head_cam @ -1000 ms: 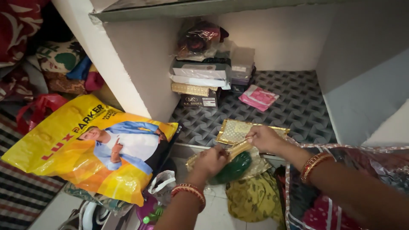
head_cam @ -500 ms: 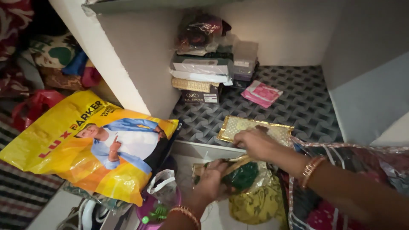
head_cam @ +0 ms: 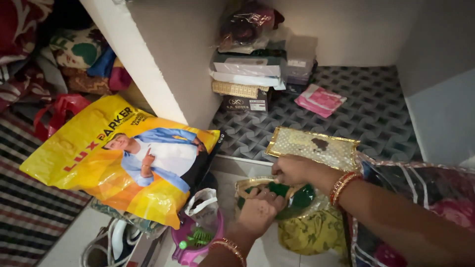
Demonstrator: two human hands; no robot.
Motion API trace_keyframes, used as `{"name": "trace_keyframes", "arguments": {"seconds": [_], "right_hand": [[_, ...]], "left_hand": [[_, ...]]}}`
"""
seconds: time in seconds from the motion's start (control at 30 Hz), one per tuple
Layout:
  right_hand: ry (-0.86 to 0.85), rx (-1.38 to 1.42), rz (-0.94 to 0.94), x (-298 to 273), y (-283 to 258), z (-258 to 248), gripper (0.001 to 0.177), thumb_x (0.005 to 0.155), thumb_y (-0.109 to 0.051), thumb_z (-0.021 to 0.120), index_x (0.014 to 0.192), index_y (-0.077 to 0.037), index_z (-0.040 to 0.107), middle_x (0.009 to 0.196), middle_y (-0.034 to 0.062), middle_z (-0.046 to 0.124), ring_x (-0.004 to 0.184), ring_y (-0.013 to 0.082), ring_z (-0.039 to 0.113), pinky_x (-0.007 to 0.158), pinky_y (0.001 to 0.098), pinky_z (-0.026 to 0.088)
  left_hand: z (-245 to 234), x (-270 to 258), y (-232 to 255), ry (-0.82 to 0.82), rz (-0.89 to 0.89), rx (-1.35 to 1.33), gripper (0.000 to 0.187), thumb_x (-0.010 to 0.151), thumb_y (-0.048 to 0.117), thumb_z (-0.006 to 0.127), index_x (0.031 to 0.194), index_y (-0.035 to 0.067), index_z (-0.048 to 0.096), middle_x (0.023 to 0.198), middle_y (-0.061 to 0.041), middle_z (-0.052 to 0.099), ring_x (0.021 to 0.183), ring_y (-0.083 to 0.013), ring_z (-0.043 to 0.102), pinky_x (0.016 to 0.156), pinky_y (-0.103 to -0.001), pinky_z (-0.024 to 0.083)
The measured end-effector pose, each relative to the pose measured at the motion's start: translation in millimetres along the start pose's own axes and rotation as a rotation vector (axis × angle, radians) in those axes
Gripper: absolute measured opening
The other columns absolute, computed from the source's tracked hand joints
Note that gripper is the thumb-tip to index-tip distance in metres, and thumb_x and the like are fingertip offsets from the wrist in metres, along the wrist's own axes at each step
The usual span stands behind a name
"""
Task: The person sorts through several boxes and decorative pouches on a shelf, handling a card, bangles, and a green garment.
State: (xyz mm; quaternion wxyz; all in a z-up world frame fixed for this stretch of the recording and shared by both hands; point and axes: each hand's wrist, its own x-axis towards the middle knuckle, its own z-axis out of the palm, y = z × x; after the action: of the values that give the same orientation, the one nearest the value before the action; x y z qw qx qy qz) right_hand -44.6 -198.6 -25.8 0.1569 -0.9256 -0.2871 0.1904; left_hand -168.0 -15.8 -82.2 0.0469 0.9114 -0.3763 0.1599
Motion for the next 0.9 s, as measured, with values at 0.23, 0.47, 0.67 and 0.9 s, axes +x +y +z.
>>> {"name": "trace_keyframes", "arguments": {"seconds": [0.23, 0.47, 0.67, 0.9], "right_hand": [[0.018, 0.129, -0.087, -8.8, 13.6, -27.4, 0.028, 0.079, -0.005, 0.074, 0.107, -0.006, 0.077, 0.096, 0.0090, 0.081, 0.088, 0.0181, 0.076, 0.079, 0.0335, 0.060], [0.405, 0.235, -0.144, -47.9, -2.1, -133.3, 0.021, 0.084, -0.012, 0.075, 0.104, -0.008, 0.077, 0.091, 0.0073, 0.080, 0.083, 0.0142, 0.073, 0.076, 0.0342, 0.057], [0.658, 0.053, -0.085, -40.9, -2.1, -133.3, 0.017, 0.086, -0.017, 0.075, 0.101, -0.009, 0.077, 0.094, 0.0115, 0.077, 0.086, 0.0211, 0.074, 0.078, 0.0357, 0.055], [0.581, 0.244, 0.021, -26.3, 30.6, -84.8, 0.013, 0.089, -0.012, 0.070, 0.101, -0.009, 0.073, 0.095, 0.0113, 0.076, 0.091, 0.0252, 0.076, 0.078, 0.0373, 0.057]], "left_hand": [[-63.3, 7.9, 5.4, -0.093, 0.160, 0.158, 0.017, 0.090, 0.016, 0.057, 0.105, 0.013, 0.063, 0.103, -0.006, 0.063, 0.103, -0.0247, 0.058, 0.090, -0.042, 0.042], [-124.3, 60.5, -19.2, 0.390, 0.182, 0.312, 0.047, 0.091, 0.015, 0.053, 0.137, 0.006, 0.057, 0.139, -0.013, 0.058, 0.128, -0.0273, 0.055, 0.109, -0.042, 0.041], [-120.2, 98.7, -30.3, 0.330, 0.162, 0.365, 0.059, 0.090, 0.013, 0.050, 0.148, 0.002, 0.050, 0.145, -0.012, 0.056, 0.132, -0.0266, 0.053, 0.111, -0.042, 0.039], [-52.6, 114.4, -59.8, 0.207, 0.085, -0.034, 0.044, 0.079, 0.002, 0.059, 0.121, 0.008, 0.068, 0.126, -0.010, 0.069, 0.120, -0.0276, 0.062, 0.103, -0.042, 0.046]]}}
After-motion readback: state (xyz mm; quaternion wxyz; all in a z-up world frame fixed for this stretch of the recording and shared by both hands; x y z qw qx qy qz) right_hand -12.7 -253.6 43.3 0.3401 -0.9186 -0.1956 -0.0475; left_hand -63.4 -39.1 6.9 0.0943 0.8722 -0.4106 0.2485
